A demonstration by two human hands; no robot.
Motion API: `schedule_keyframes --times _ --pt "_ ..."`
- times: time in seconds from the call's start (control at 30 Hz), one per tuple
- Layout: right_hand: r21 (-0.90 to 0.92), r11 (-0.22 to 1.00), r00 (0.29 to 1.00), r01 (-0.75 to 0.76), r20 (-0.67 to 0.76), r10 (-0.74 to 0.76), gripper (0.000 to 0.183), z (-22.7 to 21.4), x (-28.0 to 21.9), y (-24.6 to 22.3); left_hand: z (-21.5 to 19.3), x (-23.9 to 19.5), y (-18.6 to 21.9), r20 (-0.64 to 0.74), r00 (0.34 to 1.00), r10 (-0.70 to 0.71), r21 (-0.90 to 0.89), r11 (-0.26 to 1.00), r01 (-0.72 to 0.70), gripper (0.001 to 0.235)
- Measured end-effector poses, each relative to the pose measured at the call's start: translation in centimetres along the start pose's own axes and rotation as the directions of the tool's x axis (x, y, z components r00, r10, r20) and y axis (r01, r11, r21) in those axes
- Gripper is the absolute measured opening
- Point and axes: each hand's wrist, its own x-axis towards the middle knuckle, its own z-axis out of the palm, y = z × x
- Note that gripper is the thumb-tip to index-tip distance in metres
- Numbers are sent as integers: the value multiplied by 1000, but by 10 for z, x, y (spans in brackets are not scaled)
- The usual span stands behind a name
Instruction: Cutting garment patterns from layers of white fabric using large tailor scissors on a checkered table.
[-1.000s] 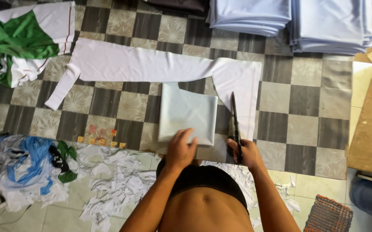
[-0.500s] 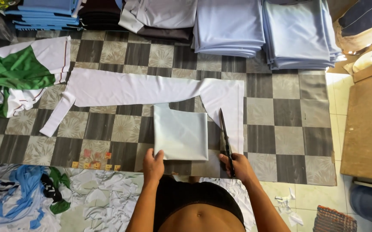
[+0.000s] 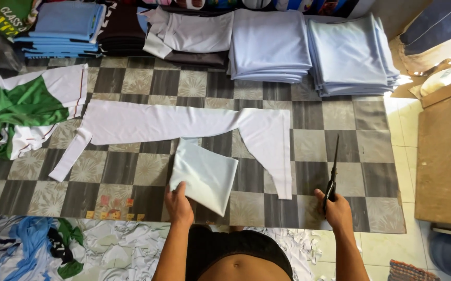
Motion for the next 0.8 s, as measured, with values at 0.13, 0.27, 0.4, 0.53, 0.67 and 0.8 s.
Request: schedule_keyframes --times 0.13,0.27,0.4,0.53,0.67,0.8 --pt "230 973 1000 6 -10 -3 46 2 11 7 31 0 21 96 984 150 155 974 -164 30" --pt "-77 996 999 -54 -14 53 55 6 23 3 87 9 64 294 919 264 157 935 -319 31" --pt "-209 970 993 -120 -27 117 68 10 21 -7 166 27 124 581 772 258 149 899 -412 33" --pt "-179 965 981 -190 -75 179 67 13 21 -10 278 42 197 689 680 251 76 908 -413 17" --pt "-200 940 960 -277 -106 260 73 18 27 -22 395 60 281 762 563 320 -50 896 -441 32" --pt "-275 903 944 -330 -111 311 81 29 56 5 490 114 314 800 552 234 -136 968 -213 21"
